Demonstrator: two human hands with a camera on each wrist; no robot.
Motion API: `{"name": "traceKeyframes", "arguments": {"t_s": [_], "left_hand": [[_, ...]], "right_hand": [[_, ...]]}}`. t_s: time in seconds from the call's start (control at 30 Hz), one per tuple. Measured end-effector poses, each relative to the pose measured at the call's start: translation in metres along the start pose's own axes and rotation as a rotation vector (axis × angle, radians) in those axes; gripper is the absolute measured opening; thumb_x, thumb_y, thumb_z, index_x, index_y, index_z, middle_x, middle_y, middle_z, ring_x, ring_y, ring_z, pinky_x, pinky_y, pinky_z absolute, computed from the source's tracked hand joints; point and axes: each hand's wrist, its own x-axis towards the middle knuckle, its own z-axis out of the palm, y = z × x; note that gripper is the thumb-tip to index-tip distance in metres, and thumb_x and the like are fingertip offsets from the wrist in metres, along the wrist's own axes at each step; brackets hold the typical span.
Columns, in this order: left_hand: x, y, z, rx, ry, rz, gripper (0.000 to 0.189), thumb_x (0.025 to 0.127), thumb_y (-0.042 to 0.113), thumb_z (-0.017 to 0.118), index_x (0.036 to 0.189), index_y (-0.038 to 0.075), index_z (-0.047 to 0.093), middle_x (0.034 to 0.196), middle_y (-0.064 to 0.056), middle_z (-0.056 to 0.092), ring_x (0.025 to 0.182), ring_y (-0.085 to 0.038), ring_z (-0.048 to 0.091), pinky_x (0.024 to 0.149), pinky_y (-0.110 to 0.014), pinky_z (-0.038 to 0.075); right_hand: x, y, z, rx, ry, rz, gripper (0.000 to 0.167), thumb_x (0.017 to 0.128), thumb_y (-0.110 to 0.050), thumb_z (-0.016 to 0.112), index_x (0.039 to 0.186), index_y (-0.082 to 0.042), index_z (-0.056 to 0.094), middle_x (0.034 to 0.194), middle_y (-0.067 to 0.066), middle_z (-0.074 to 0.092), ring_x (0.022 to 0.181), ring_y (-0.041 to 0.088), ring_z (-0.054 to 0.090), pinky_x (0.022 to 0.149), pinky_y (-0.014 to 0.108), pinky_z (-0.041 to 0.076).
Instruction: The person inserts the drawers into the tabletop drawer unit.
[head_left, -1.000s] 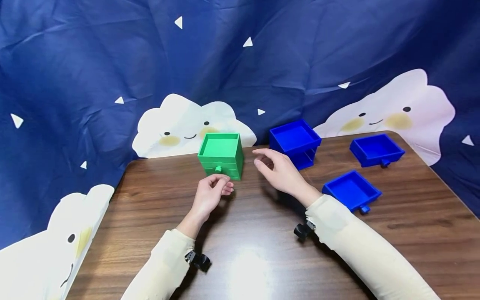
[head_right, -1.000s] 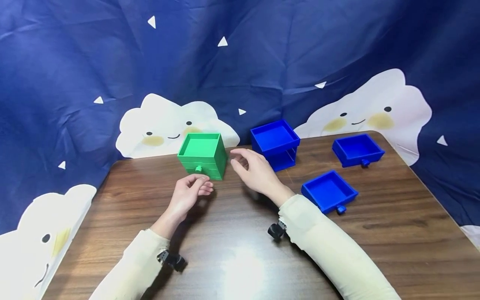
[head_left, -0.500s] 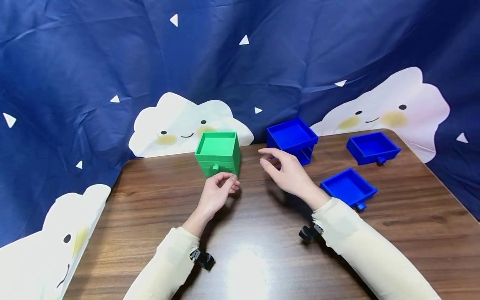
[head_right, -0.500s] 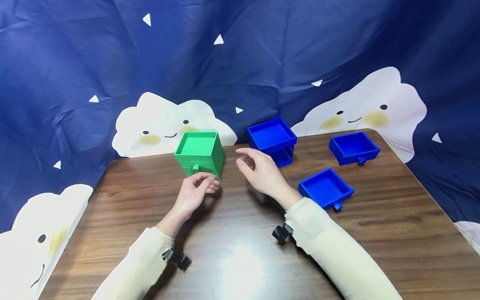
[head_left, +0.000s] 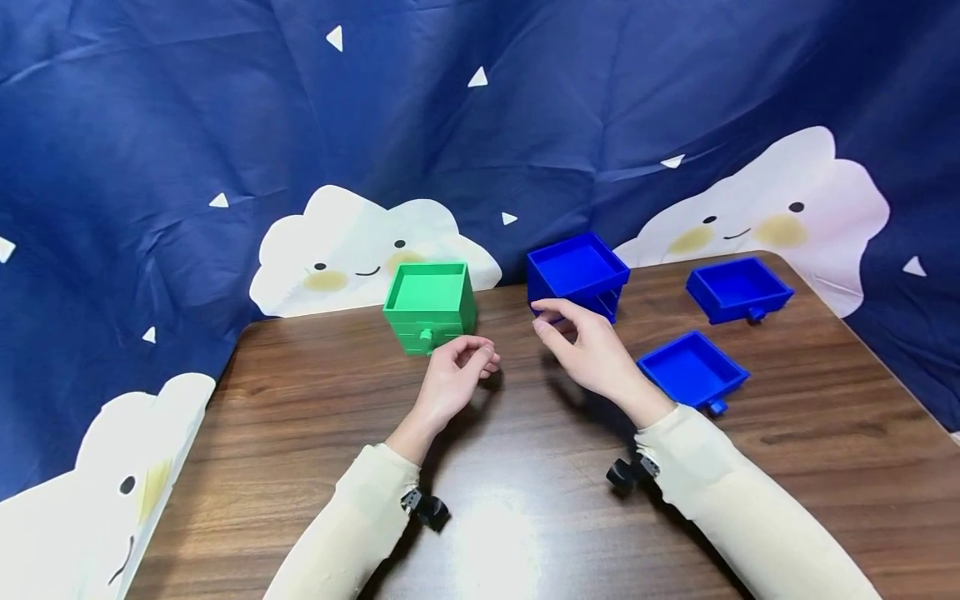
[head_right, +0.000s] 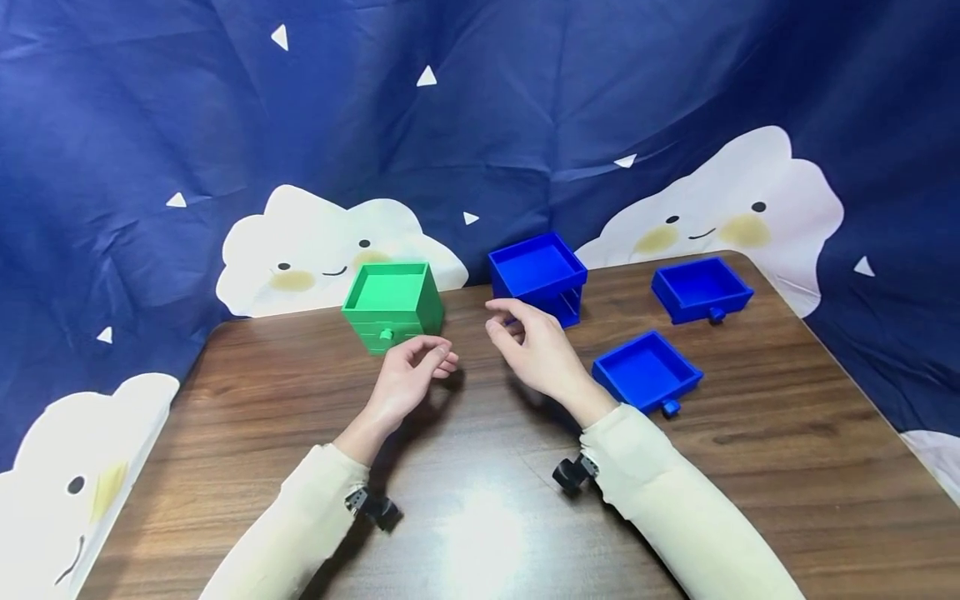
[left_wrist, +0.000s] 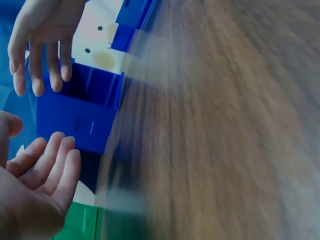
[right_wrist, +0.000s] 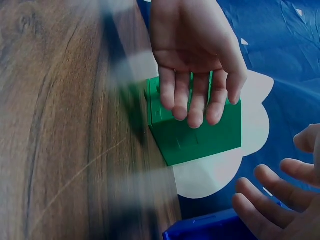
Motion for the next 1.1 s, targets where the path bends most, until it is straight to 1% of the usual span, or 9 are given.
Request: {"name": "traceKeyframes", "arguments": {"t_s": [0.1,0.27,0.33,0.43,0.53,0.67,0.77,0.97,1.1], "left_hand": [[0.004,0.002,0.006,-0.009,-0.009,0.009,0.030,0.107,0.009,0.061,0.123,-0.016,0.068,0.106,-0.032,0.076,0.095,-0.042,0.076,0.080,-0.027,0.064],[0.010,0.003,0.016,-0.012,-0.014,0.028,0.029,0.107,0.009,0.062,0.121,-0.015,0.069,0.104,-0.031,0.077,0.088,-0.028,0.077,0.077,-0.025,0.063],[0.012,0.003,0.019,-0.016,-0.014,0.033,0.028,0.107,0.008,0.062,0.120,-0.016,0.069,0.104,-0.031,0.077,0.087,-0.027,0.076,0.076,-0.023,0.062],[0.015,0.003,0.023,-0.023,-0.019,0.037,0.028,0.107,0.008,0.062,0.121,-0.015,0.069,0.106,-0.033,0.076,0.090,-0.033,0.076,0.075,-0.021,0.061],[0.019,0.003,0.025,-0.025,-0.026,0.045,0.029,0.107,0.010,0.062,0.122,-0.014,0.069,0.108,-0.036,0.075,0.093,-0.039,0.075,0.075,-0.020,0.060],[0.023,0.005,0.029,-0.025,-0.017,0.053,0.026,0.106,0.010,0.063,0.120,-0.010,0.070,0.110,-0.038,0.073,0.095,-0.044,0.075,0.075,-0.020,0.060],[0.026,0.007,0.033,-0.028,0.006,0.060,0.024,0.106,0.010,0.063,0.120,-0.008,0.071,0.110,-0.037,0.073,0.096,-0.049,0.073,0.073,-0.019,0.060],[0.033,0.006,0.039,-0.018,0.081,0.084,0.024,0.104,0.012,0.066,0.120,-0.006,0.073,0.105,-0.030,0.075,0.093,-0.052,0.072,0.070,-0.017,0.059],[0.036,0.004,0.041,-0.024,0.097,0.084,0.025,0.104,0.013,0.066,0.121,-0.005,0.072,0.106,-0.034,0.074,0.093,-0.054,0.071,0.069,-0.016,0.057]], "right_hand": [[-0.003,0.002,-0.004,-0.006,0.006,0.014,0.036,0.110,-0.022,0.062,0.141,-0.004,0.068,0.121,0.016,0.076,0.108,0.031,0.074,0.099,0.049,0.060],[-0.008,0.003,-0.012,-0.012,0.009,0.033,0.036,0.110,-0.024,0.062,0.141,-0.005,0.068,0.120,0.015,0.077,0.103,0.029,0.075,0.093,0.042,0.061],[-0.010,0.003,-0.015,-0.017,0.012,0.037,0.037,0.110,-0.024,0.063,0.141,-0.005,0.068,0.120,0.015,0.077,0.100,0.029,0.076,0.090,0.038,0.061],[-0.013,0.005,-0.018,-0.027,0.018,0.046,0.037,0.110,-0.024,0.063,0.141,-0.005,0.069,0.122,0.015,0.077,0.098,0.029,0.076,0.087,0.036,0.060],[-0.018,0.005,-0.021,-0.035,0.019,0.060,0.037,0.110,-0.024,0.063,0.141,-0.005,0.069,0.124,0.015,0.077,0.099,0.029,0.076,0.088,0.037,0.061],[-0.024,0.005,-0.025,-0.043,0.023,0.081,0.037,0.110,-0.025,0.063,0.141,-0.005,0.069,0.126,0.015,0.076,0.101,0.027,0.075,0.088,0.031,0.060],[-0.029,0.006,-0.029,-0.055,0.031,0.083,0.036,0.110,-0.025,0.063,0.140,-0.005,0.069,0.127,0.014,0.076,0.099,0.025,0.075,0.084,0.024,0.058],[-0.034,0.008,-0.038,-0.058,0.027,0.069,0.035,0.110,-0.024,0.063,0.139,-0.005,0.069,0.123,0.015,0.078,0.102,0.029,0.077,0.086,0.024,0.058],[-0.039,0.007,-0.045,-0.072,0.017,0.074,0.035,0.111,-0.024,0.062,0.140,-0.005,0.069,0.121,0.014,0.078,0.102,0.028,0.077,0.087,0.022,0.058]]}}
